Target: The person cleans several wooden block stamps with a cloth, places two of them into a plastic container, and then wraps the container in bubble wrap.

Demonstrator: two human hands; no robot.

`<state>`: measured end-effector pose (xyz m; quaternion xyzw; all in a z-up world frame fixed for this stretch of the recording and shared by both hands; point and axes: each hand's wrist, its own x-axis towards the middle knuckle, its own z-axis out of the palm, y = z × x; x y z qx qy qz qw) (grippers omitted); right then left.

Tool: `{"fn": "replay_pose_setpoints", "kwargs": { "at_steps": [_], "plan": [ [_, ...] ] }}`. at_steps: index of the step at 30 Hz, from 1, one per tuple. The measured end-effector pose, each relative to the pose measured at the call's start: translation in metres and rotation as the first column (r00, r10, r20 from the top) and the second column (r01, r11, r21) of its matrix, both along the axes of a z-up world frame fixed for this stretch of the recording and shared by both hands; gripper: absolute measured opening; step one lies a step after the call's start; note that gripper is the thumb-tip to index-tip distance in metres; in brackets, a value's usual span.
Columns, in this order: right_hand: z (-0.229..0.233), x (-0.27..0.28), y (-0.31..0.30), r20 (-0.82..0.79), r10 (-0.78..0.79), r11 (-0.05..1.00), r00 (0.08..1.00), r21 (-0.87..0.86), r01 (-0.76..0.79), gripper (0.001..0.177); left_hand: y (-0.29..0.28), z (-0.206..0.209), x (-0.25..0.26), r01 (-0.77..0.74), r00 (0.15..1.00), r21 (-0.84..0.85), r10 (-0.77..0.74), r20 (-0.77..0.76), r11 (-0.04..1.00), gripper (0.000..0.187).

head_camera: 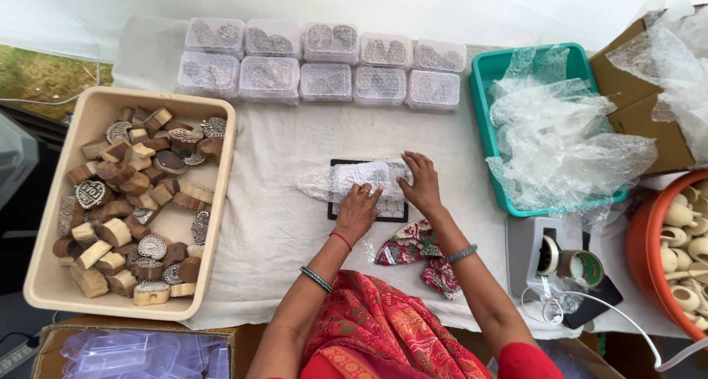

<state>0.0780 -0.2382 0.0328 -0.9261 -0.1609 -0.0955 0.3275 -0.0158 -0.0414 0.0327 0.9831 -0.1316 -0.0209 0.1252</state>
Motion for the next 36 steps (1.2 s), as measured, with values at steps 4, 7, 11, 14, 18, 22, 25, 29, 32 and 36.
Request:
{"fn": "replay_pose_setpoints", "kwargs": {
  "at_steps": [4,7,11,14,18,22,25,29,32,36],
  "plan": [
    [0.005,0.03,0.022,-0.12,0.17,0.915,0.978,-0.349,-0.202,0.079,-0.003,0.001,-0.003,0.012,0.999,0.025,-0.013,0.035,1.0,0.071],
    [-0.021,0.037,0.019,-0.272,0.176,0.876,0.946,-0.396,-0.276,0.067,-0.006,0.001,-0.001,0.012,0.999,0.046,-0.014,0.031,0.999,0.074],
    [-0.037,0.026,0.005,-0.328,0.121,0.851,0.937,-0.451,-0.268,0.036,-0.008,-0.004,0.001,0.008,1.0,0.054,-0.008,-0.001,0.999,0.075],
    [-0.03,0.004,-0.008,-0.117,0.133,0.897,0.984,-0.407,-0.17,0.025,-0.009,-0.009,0.0,0.013,1.0,0.045,-0.013,0.007,0.999,0.075],
    [0.003,-0.031,-0.016,-0.046,0.136,0.98,0.99,-0.137,-0.141,0.044,-0.008,-0.014,0.001,0.021,0.998,0.029,-0.023,0.059,0.999,0.078],
    [0.014,-0.058,-0.01,0.088,0.208,0.966,0.974,-0.172,-0.191,0.044,-0.011,-0.017,0.001,0.034,0.999,0.048,-0.036,0.036,0.998,0.08],
    [0.001,-0.058,-0.007,0.091,0.209,0.951,0.974,-0.251,-0.181,0.05,-0.01,-0.014,0.002,0.042,0.999,0.055,-0.042,-0.001,0.998,0.079],
    [-0.03,-0.02,-0.017,-0.105,-0.044,0.966,0.993,-0.257,0.016,0.02,-0.009,-0.015,0.002,0.046,0.999,0.066,-0.045,-0.005,0.997,0.077],
    [0.005,-0.012,-0.011,-0.01,-0.051,0.972,0.999,-0.229,0.048,0.021,-0.011,-0.016,0.001,0.052,0.999,0.105,-0.052,-0.003,0.993,0.076],
    [0.002,-0.05,-0.01,0.079,-0.16,0.986,0.984,-0.025,0.163,0.028,-0.009,0.002,0.0,0.061,0.996,0.149,-0.051,-0.067,0.987,0.084]
  ]
}}
